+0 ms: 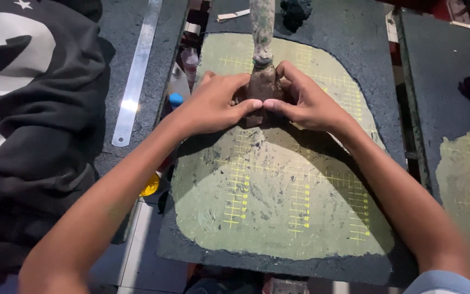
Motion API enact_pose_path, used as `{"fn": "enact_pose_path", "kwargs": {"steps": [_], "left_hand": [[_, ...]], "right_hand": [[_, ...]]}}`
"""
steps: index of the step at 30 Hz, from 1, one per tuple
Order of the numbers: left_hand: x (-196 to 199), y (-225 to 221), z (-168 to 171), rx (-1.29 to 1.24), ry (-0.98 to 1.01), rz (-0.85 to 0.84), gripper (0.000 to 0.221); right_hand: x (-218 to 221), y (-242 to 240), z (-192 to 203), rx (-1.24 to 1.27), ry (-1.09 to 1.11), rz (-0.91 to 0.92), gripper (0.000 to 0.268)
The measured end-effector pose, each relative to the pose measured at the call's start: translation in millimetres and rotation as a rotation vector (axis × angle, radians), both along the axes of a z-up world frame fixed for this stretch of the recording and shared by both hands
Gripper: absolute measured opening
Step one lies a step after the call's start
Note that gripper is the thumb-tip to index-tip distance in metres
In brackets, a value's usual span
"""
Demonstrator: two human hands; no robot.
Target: Using a metal scraper to remove dried ink and adhesive residue from a screen printing frame
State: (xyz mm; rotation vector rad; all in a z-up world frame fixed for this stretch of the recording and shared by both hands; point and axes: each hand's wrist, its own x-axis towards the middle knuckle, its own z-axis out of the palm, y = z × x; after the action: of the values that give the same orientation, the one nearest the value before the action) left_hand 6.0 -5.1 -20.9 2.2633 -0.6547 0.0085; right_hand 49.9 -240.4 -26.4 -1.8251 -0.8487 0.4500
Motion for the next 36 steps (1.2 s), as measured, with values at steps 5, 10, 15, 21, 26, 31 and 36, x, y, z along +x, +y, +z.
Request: {"fn": "enact_pose_path", "kwargs": {"steps": [5, 10, 15, 21, 26, 31, 36], "left_hand": [[4, -2, -13, 0.067, -0.038, -0.030, 0.021], [2, -4, -4, 0.145, -0.049, -0.056, 0.023], [-3, -6, 7, 0.123, 0.029, -0.071, 0.024], [-2, -6, 7, 0.111, 0.056, -0.091, 0.022], [1, -4, -9, 0.136, 0.009, -0.069, 0.025], [2, -4, -9, 0.179, -0.032, -0.057, 0.027], [1, -2, -6, 0.178, -0.076, -0.048, 0.028]], "right_hand": [[9, -11, -3, -0.054, -0.038, 0.010, 0.032], [-7, 1, 22, -0.088, -0.065, 0.036, 0.036], [-14, 5, 39, -0.126, -0.131, 0.077, 0.036], [-14, 4, 34, -0.077, -0.099, 0.080, 0.032], [-6, -2, 18, -0.051, -0.038, 0.093, 0.030], [-16, 7, 37, -0.033, -0.063, 0.094, 0.028], [-9, -1, 21, -0.011, -0.044, 0.065, 0.029]]}}
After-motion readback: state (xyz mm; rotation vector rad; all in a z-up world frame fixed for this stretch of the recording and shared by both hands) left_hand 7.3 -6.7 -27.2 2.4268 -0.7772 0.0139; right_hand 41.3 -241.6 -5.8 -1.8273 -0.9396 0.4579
